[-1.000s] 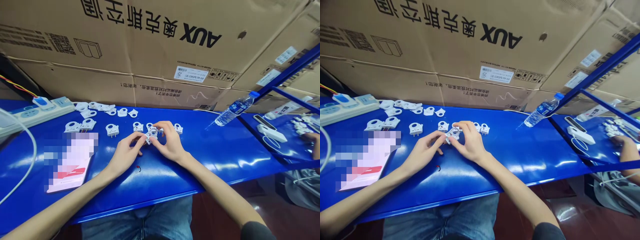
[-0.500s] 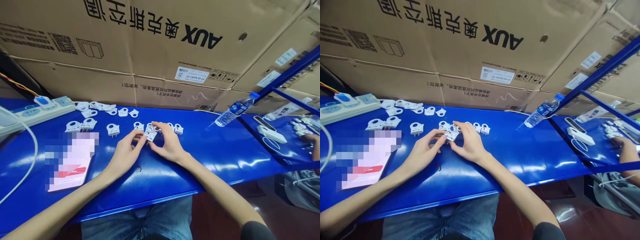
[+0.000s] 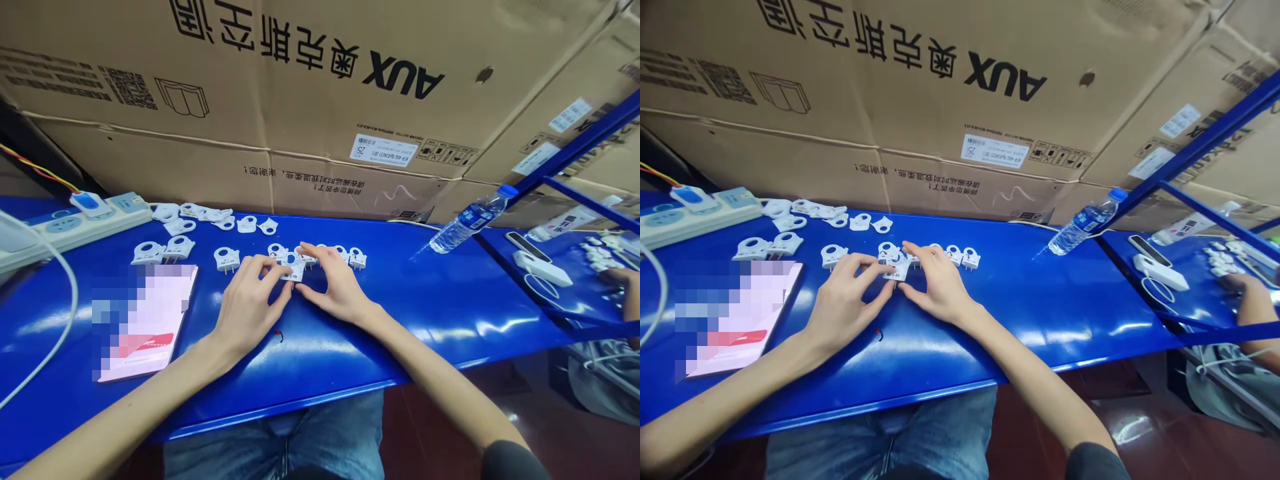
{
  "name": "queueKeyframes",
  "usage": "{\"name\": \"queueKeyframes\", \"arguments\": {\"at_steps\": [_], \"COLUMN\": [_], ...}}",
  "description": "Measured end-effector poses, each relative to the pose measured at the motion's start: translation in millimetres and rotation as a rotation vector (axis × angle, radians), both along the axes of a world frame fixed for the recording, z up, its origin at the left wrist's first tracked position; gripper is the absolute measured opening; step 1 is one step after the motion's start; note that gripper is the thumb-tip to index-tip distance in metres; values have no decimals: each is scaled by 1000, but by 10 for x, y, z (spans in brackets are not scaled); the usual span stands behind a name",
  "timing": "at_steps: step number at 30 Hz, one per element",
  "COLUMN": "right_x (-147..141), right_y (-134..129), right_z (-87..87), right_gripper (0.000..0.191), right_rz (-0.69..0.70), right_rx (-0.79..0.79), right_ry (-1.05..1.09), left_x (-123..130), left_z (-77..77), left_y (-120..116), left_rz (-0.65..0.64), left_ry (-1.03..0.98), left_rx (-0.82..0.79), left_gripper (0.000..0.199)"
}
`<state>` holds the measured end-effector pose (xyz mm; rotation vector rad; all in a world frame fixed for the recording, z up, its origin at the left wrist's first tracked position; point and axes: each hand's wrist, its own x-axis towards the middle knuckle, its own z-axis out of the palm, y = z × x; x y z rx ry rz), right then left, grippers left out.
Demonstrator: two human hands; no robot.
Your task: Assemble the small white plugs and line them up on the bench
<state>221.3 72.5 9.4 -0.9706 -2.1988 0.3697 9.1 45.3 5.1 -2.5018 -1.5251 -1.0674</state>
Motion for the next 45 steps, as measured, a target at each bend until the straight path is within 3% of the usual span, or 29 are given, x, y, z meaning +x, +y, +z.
{"name": "queueKeyframes", "arguments": {"at_steps": [4, 9, 17, 22, 33, 45], "right_x": [121, 300, 425, 432, 398, 393], "right_y": [67, 146, 173, 154, 122, 124], "right_z": [76, 136, 209, 217, 199, 198], "right_gripper": [51, 36, 29, 23, 20, 21], "right_rz": [-201, -499, -728, -697, -609, -579], "right_rx": [30, -60, -170, -265, -257, -262], "right_ry": [-92, -348, -587, -587, -615, -600], "left_x": [-86, -223, -241, -217, -202, -95], "left_z": [89, 156, 98, 40, 28, -15], "left_y": [96, 212, 211, 214, 239, 210], "left_rz": [162, 326, 331, 310, 334, 96], "left_ry": [27, 172, 366, 363, 429, 402], "left_rx": [-12, -37, -70, -57, -35, -3], "left_gripper": [24, 28, 33, 32, 39, 38]}}
